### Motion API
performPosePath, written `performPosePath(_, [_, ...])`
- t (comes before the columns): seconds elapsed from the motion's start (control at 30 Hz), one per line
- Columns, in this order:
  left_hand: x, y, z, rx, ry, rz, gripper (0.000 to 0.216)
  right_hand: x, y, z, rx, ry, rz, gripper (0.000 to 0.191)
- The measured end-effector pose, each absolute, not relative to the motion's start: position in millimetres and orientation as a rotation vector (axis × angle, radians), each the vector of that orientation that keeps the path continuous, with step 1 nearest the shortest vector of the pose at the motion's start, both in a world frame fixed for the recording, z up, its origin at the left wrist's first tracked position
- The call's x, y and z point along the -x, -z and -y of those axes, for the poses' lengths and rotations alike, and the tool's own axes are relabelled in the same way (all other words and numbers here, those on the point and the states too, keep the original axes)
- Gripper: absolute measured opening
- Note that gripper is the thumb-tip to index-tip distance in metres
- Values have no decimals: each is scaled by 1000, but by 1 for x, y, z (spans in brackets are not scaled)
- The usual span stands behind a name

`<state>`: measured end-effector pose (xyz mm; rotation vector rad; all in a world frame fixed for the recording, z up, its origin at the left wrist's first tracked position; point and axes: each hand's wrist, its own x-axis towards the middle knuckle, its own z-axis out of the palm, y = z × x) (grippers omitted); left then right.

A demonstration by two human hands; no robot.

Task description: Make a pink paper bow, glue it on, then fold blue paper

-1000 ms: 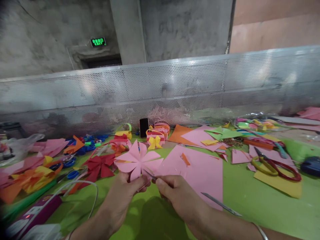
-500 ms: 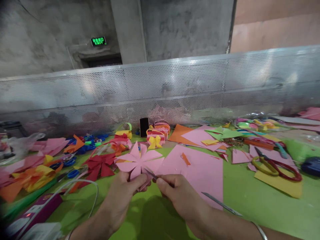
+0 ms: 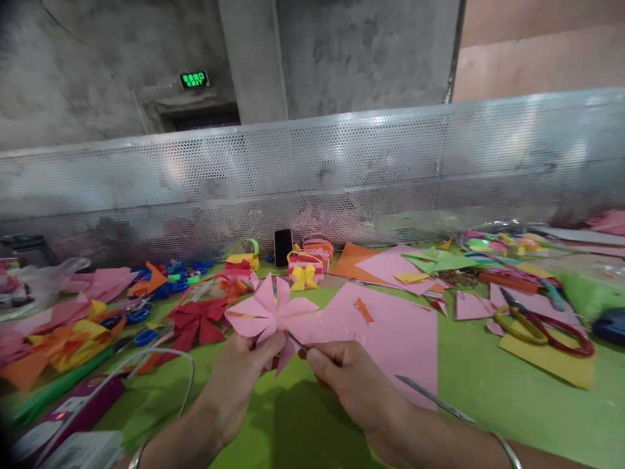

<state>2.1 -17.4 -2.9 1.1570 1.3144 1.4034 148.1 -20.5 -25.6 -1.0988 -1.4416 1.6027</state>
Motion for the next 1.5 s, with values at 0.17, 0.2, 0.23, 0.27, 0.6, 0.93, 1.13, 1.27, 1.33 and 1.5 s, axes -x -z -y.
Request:
performPosePath(0.17, [-3,1,18,-1148,-1401,-1306,3,-148,28,20,1107,-1659,1383,47])
performPosePath(0.2, [-3,1,18,-1155,-1404,-1313,2,-148,28,20,1111,-1660,1385,47])
performPosePath(0.23, [-3,0,19,-1165,-1407,-1324,2,-148,28,20,1111,-1660,1388,46])
performPosePath(0.27, [-3,1,19,-1167,-1405,-1328,4,-148,27,21,1111,-1662,1390,46])
performPosePath(0.6, [-5,2,19,-1123,-1364,-1284,13,-147,23,22,1122,-1618,1406,45])
performPosePath(0.93, [-3,4,19,-1126,-1379,-1267,18,-148,26,21,1073,-1656,1369,43])
performPosePath(1.13, [-4,3,19,-1109,-1373,-1252,18,-148,24,23,1084,-1647,1380,44])
performPosePath(1.27, [-4,2,20,-1118,-1357,-1257,20,-148,25,22,1081,-1645,1381,44])
performPosePath(1.33, [-4,3,19,-1120,-1351,-1286,16,-148,26,21,1089,-1638,1386,44])
performPosePath(1.5, [-3,6,19,-1143,-1317,-1297,17,-148,27,20,1107,-1613,1405,45])
